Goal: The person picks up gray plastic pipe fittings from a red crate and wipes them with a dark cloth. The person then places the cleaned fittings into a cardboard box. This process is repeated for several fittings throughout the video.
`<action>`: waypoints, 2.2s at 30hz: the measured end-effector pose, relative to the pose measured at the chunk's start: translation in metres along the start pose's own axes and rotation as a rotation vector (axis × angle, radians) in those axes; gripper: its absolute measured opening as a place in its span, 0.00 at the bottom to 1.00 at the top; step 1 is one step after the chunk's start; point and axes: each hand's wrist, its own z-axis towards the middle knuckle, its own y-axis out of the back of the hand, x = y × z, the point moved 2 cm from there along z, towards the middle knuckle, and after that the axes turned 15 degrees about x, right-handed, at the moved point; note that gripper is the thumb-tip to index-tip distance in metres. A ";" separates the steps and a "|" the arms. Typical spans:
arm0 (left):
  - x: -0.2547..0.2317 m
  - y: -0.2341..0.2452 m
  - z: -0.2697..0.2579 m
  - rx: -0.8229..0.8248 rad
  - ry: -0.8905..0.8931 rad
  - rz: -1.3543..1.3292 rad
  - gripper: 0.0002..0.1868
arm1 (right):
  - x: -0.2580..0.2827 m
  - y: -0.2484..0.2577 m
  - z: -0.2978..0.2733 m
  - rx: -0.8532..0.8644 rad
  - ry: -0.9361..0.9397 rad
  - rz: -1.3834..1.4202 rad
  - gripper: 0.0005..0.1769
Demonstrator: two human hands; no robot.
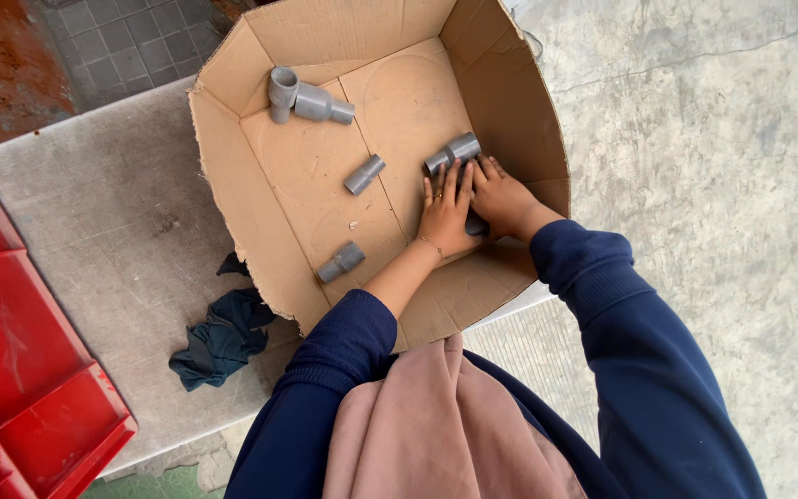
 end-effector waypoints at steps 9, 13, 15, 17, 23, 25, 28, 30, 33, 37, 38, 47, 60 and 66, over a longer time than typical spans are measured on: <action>0.015 0.054 -0.020 -0.147 -0.333 0.153 0.73 | -0.005 0.061 -0.040 -0.268 0.094 0.543 0.65; 0.011 0.110 -0.073 -0.216 -0.362 0.229 0.75 | 0.012 0.109 -0.062 -0.406 0.140 0.614 0.64; 0.016 0.135 -0.108 -0.324 -0.391 0.186 0.73 | 0.024 0.131 -0.070 -0.637 0.245 0.623 0.68; 0.019 0.155 -0.150 -0.386 -0.360 0.203 0.73 | 0.047 0.164 -0.079 -0.685 0.314 0.608 0.68; 0.050 0.188 -0.304 -0.569 -0.282 0.175 0.75 | 0.146 0.258 -0.088 -0.819 0.619 0.517 0.67; 0.067 0.185 -0.363 -0.601 -0.248 0.127 0.76 | 0.193 0.284 -0.084 -0.853 0.723 0.500 0.65; 0.103 0.171 -0.438 -0.682 -0.113 0.195 0.79 | 0.266 0.313 -0.068 -0.815 0.819 0.498 0.61; 0.137 0.155 -0.481 -0.724 0.017 0.152 0.77 | 0.317 0.325 -0.052 -0.635 0.608 0.370 0.57; 0.196 0.110 -0.540 -0.794 0.235 0.030 0.74 | 0.389 0.317 -0.008 -0.317 0.357 0.314 0.56; 0.252 0.053 -0.585 -0.824 0.419 -0.039 0.73 | 0.472 0.259 0.072 -0.039 0.365 0.192 0.51; 0.260 0.042 -0.589 -0.772 0.476 -0.026 0.74 | 0.487 0.252 0.079 -0.033 0.429 0.207 0.47; 0.320 -0.023 -0.557 -0.756 0.403 -0.152 0.74 | 0.498 0.163 0.154 -0.595 0.362 0.590 0.23; 0.353 -0.040 -0.556 -0.728 0.338 -0.259 0.76 | 0.556 0.163 0.119 -0.629 0.133 0.850 0.16; 0.357 -0.036 -0.545 -0.680 0.277 -0.264 0.76 | 0.550 0.142 0.139 -0.714 0.134 0.738 0.14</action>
